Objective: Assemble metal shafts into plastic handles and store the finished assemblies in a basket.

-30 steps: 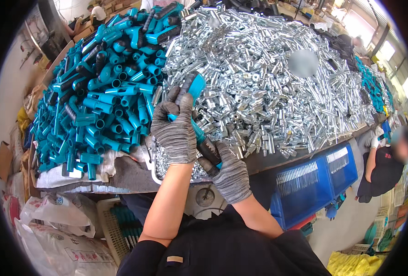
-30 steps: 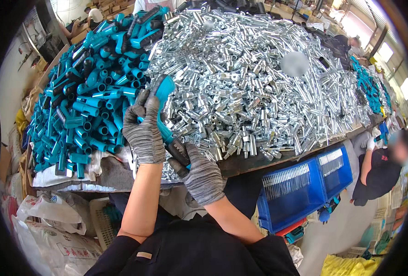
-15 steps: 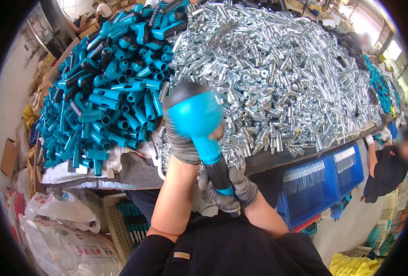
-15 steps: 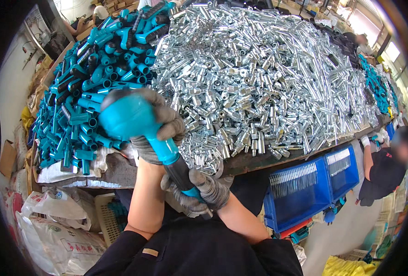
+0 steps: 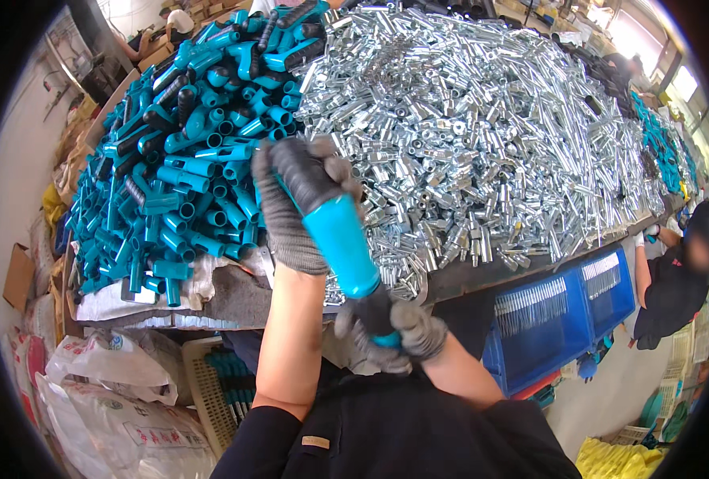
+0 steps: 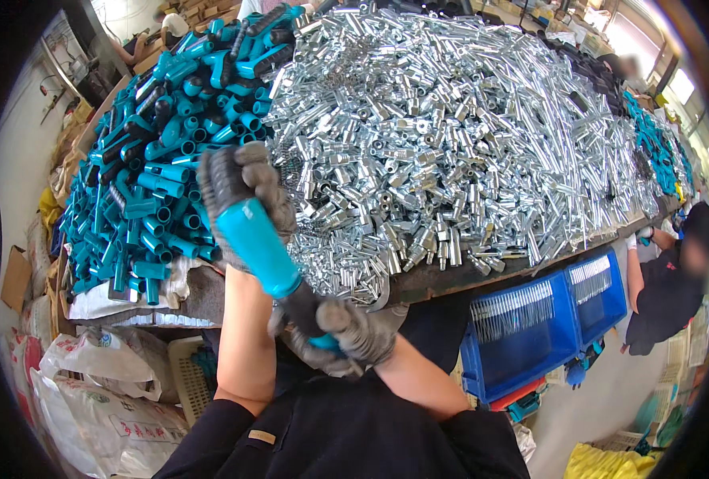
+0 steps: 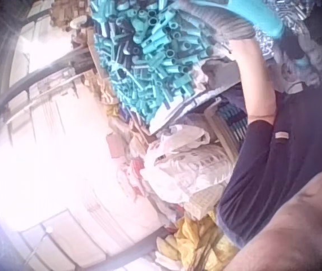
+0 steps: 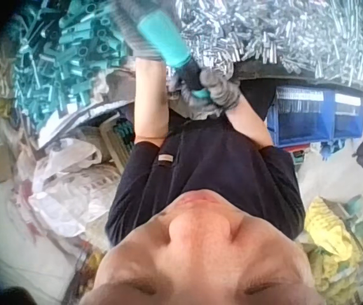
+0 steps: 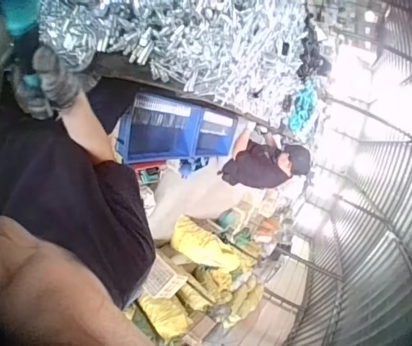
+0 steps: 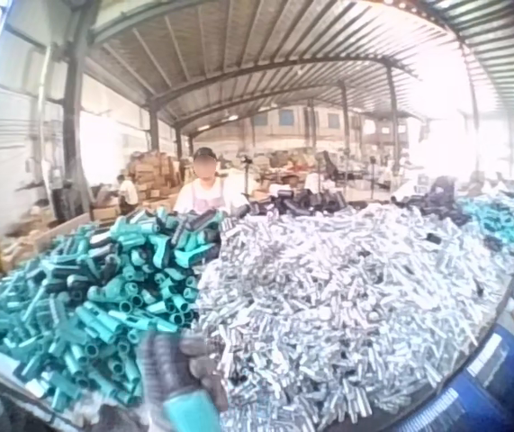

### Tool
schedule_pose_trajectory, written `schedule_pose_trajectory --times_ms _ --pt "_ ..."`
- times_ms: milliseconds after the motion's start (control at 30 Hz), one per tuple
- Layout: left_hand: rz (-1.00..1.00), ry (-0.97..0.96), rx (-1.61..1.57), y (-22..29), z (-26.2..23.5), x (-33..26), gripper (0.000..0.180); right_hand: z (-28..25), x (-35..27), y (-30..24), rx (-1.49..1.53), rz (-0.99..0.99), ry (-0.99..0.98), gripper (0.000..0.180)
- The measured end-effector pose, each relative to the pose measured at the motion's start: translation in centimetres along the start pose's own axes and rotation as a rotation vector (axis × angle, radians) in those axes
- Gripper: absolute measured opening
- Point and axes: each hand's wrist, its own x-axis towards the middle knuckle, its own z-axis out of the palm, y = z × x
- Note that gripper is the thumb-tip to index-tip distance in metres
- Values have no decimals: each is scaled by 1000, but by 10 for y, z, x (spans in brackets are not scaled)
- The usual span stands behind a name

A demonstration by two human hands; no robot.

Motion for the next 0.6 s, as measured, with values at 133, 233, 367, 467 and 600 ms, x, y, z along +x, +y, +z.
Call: schedule_pose_trajectory --times_ms 133,233,367,467,600 --pt "-87 367 878 16 46 4 59 -30 13 24 -515 -315 131 69" --pt "-117 319 1283 31 51 -12 60 -42 -8 -1 -852 -160 317 57" --pt "-127 265 1423 41 44 -18 54 -24 -22 -21 -166 80 411 66" --pt "-100 475 1423 41 35 -17 44 -17 -25 -18 36 -73 349 66" --pt "-233 498 1709 28 20 -9 50 -24 -4 -2 -156 -63 -126 66"
